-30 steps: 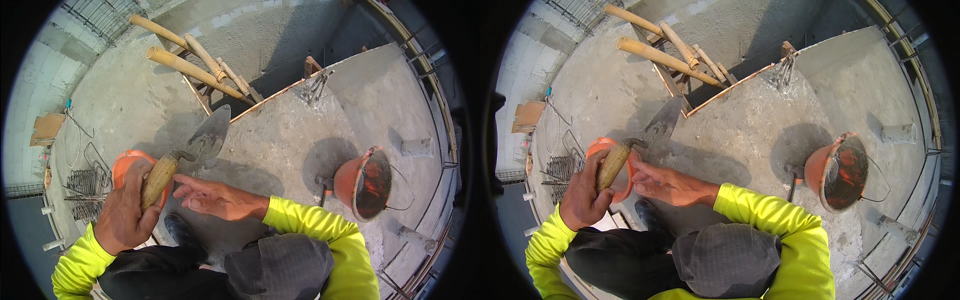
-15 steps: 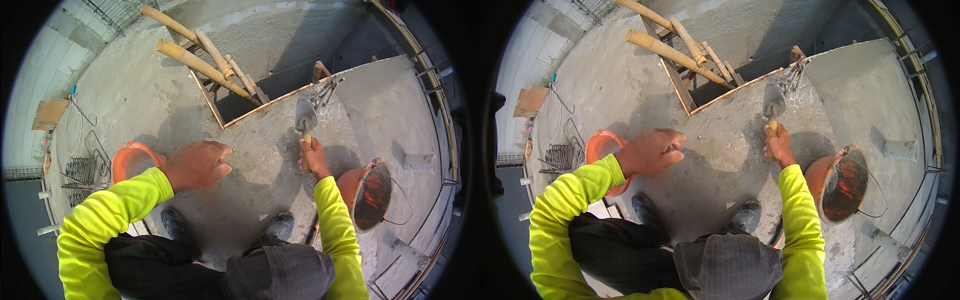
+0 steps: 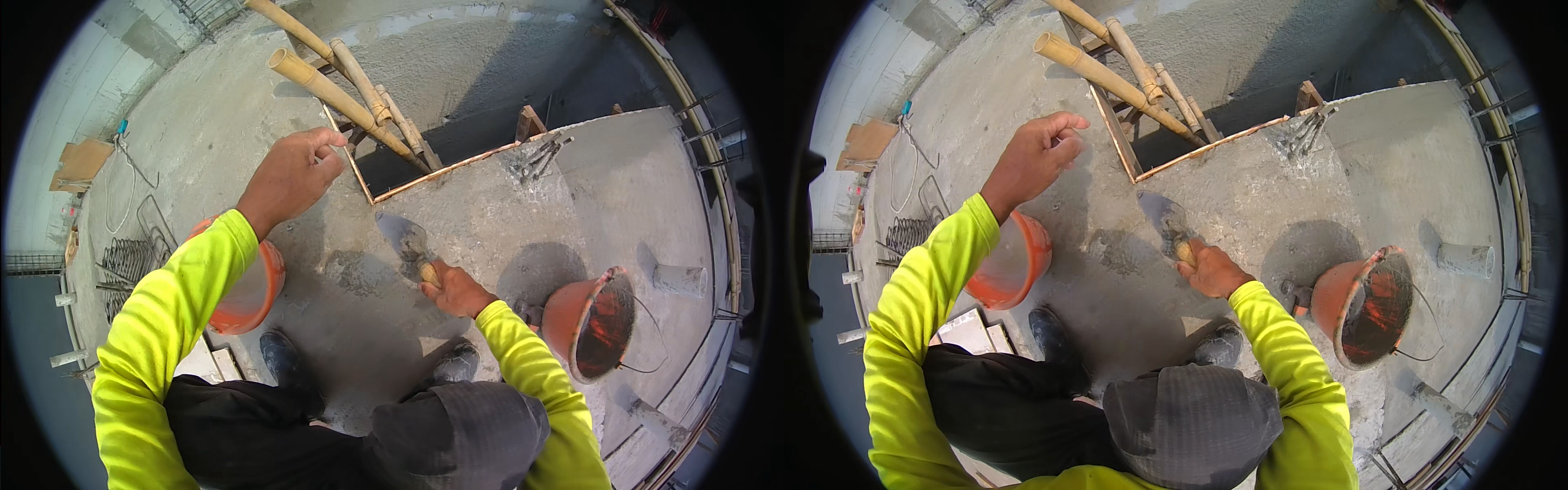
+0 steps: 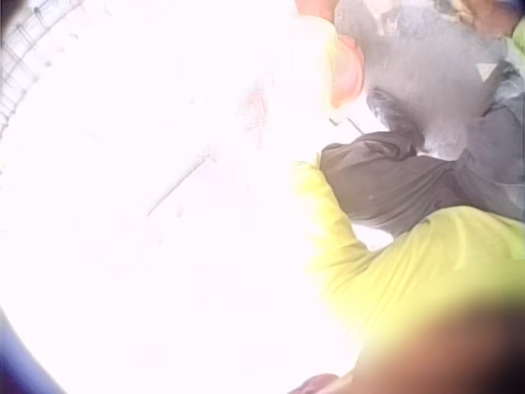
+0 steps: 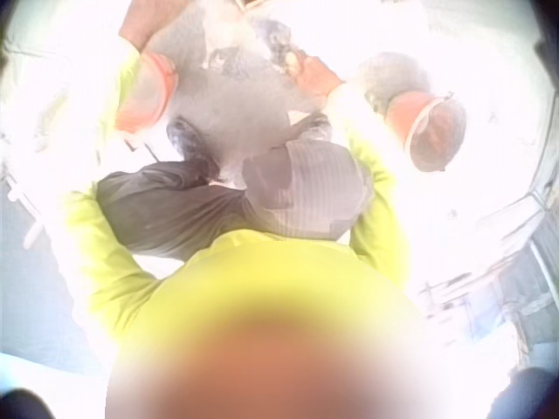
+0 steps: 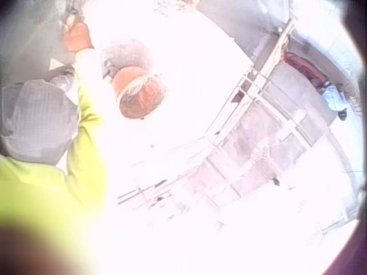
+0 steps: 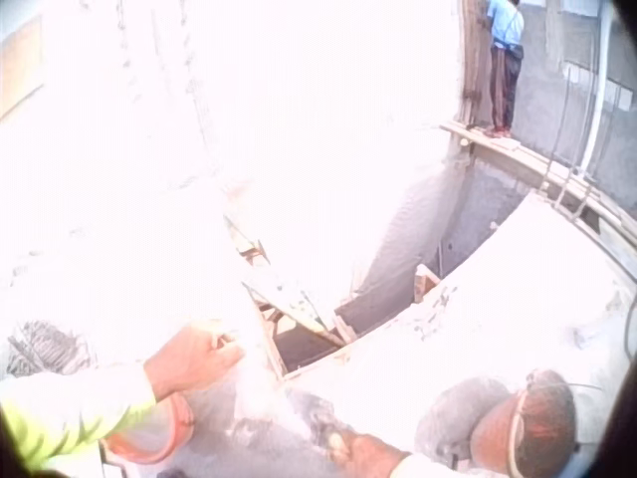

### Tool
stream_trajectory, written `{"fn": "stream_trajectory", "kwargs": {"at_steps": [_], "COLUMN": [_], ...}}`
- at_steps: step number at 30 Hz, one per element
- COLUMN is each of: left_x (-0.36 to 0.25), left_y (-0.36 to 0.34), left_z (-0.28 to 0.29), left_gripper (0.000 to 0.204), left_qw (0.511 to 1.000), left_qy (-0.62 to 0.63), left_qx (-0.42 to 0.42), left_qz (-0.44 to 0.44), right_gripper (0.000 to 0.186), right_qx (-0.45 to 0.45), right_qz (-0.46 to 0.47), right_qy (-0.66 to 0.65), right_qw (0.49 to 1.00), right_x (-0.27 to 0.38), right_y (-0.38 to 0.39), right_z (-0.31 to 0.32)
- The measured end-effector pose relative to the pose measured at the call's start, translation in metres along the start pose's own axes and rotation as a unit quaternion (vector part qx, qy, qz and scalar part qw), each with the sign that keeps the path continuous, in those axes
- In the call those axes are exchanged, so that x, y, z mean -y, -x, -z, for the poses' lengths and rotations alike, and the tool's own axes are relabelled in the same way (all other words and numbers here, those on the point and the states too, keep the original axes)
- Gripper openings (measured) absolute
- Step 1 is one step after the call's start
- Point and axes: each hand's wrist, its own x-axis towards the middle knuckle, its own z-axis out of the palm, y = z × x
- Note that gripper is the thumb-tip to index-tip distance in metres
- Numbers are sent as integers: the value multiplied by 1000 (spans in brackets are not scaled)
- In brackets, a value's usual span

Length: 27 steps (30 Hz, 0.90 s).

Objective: The person scoops wet concrete from a bucket with a trowel and spreads it into a recessed area on a rooftop slab. They then use a wooden straightedge to level and smooth the surface, repeatedly drawing the tool across the wet concrete to create a flat finish.

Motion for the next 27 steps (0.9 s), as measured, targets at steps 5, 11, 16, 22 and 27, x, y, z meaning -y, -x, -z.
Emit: {"fn": "stream_trajectory", "kwargs": {"at_steps": [5, 11, 16, 22, 27], "left_x": [-43, -122, -218, -226, -213], "left_y": [-36, -56, -22, 10, 14], "left_z": [-52, -187, -319, -374, -391], "left_gripper": [38, 43, 85, 39, 43], "left_qw": [993, 968, 890, 845, 858], "left_qy": [10, 58, 227, 337, 349], "left_qx": [78, 209, 394, 381, 359], "left_qz": [-91, -123, 39, 165, 113], "right_gripper": [45, 47, 38, 24, 23], "right_qx": [-1, -374, -250, -208, -162], "right_qz": [104, -112, -345, -238, -139], "right_qy": [3, -11, 198, 322, 301], "right_qw": [995, 920, 883, 892, 929], "right_x": [-12, -26, -82, -177, -149], "right_y": [85, 325, 369, 272, 281], "right_z": [-27, 23, 55, 79, 72]}}
